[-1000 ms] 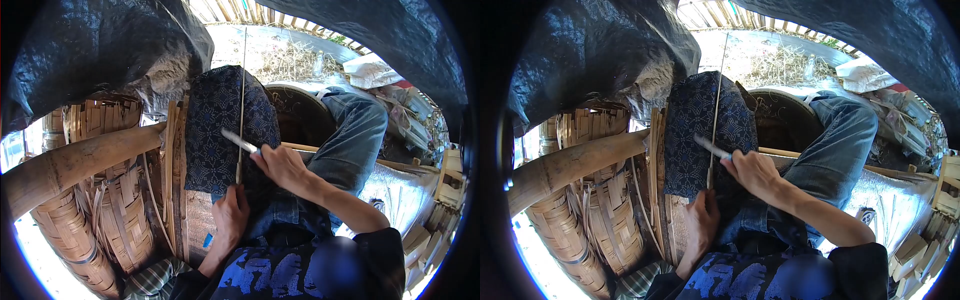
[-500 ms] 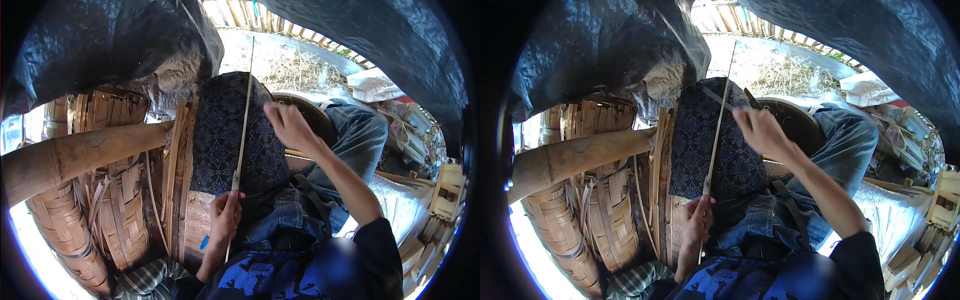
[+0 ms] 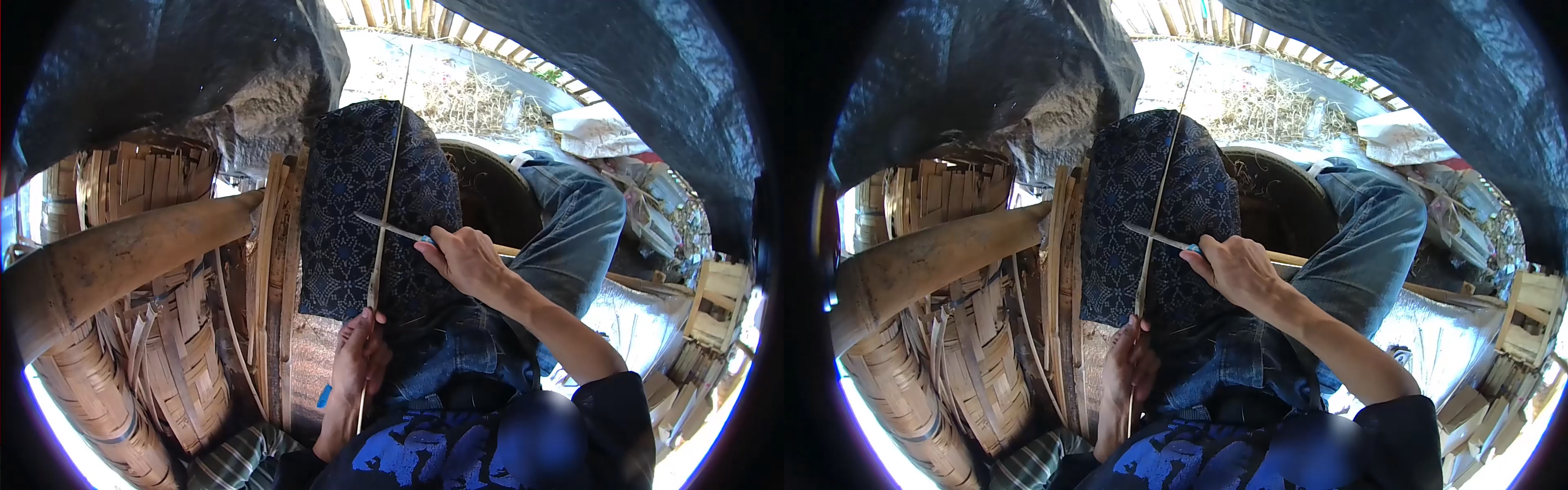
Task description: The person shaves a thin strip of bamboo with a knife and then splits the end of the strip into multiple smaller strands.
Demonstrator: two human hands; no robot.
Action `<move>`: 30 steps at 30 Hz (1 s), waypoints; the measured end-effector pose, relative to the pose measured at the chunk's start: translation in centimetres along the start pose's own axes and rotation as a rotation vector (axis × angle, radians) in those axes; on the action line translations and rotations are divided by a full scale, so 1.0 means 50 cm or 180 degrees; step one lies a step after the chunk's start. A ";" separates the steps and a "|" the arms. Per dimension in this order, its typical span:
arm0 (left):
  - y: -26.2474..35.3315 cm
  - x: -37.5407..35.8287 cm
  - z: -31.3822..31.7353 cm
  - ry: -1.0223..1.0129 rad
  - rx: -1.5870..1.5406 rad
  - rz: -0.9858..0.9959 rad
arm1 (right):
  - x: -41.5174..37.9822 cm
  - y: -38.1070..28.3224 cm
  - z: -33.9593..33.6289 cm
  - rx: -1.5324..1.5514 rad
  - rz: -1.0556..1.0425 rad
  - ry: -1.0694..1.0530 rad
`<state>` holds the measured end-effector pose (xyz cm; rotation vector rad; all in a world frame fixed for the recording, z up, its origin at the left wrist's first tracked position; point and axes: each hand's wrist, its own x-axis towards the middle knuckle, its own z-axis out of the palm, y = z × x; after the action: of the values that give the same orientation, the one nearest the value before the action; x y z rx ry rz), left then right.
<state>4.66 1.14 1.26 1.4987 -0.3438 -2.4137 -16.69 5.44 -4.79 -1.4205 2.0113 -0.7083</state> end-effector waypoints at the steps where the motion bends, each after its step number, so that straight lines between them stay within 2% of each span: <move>1: -0.001 -0.005 0.008 0.0045 0.0093 -0.0005 | 0.005 -0.003 0.004 -0.0011 -0.0020 -0.0041; 7: -0.014 -0.053 0.007 0.0024 0.0260 -0.0147 | 0.095 0.045 0.014 0.0026 0.0287 0.0218; 9: -0.011 -0.064 0.007 0.0101 0.0307 -0.0099 | 0.148 0.074 -0.007 -0.0086 0.0541 -0.0124; 11: -0.010 -0.080 -0.004 0.0075 0.0388 -0.0046 | 0.213 0.178 0.017 -0.0022 0.0461 0.0209; 12: -0.009 -0.083 -0.007 0.0110 0.0443 -0.0002 | 0.227 0.171 -0.011 -0.0127 0.1195 0.0025; 13: -0.005 -0.078 -0.009 0.0102 0.0436 0.0036 | 0.252 0.182 -0.030 -0.0488 0.0625 -0.0223; 15: 0.003 -0.064 -0.015 0.0294 0.1662 0.0271 | 0.246 0.192 -0.032 0.0267 0.1288 0.0106; 16: 0.017 -0.066 0.003 0.0404 0.1719 0.0211 | 0.220 0.161 -0.043 0.0294 0.1179 0.0446; 20: -0.007 -0.026 -0.005 0.0421 0.2037 0.0581 | 0.146 0.117 -0.083 0.0248 0.0987 0.0303; 22: -0.014 -0.022 -0.009 0.0420 0.2397 0.0895 | 0.131 0.114 -0.081 0.0594 0.0568 0.0383; 25: -0.011 -0.020 -0.012 0.0396 0.2607 0.0918 | 0.179 0.145 -0.083 0.0786 0.0900 0.0263; 27: -0.009 -0.020 -0.007 0.0505 0.2838 0.0997 | 0.204 0.163 -0.090 0.0735 0.0860 0.0413; 29: -0.008 -0.020 -0.003 0.0639 0.3020 0.1067 | 0.216 0.163 -0.109 0.0437 0.0700 0.0220; 30: -0.008 -0.021 -0.003 0.0705 0.3498 0.1399 | 0.216 0.161 -0.118 0.0350 0.0911 0.0049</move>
<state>5.20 1.89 1.93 1.7303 -1.9164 -1.6751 -29.02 -1.87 -7.93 -1.0399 2.0968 -0.6922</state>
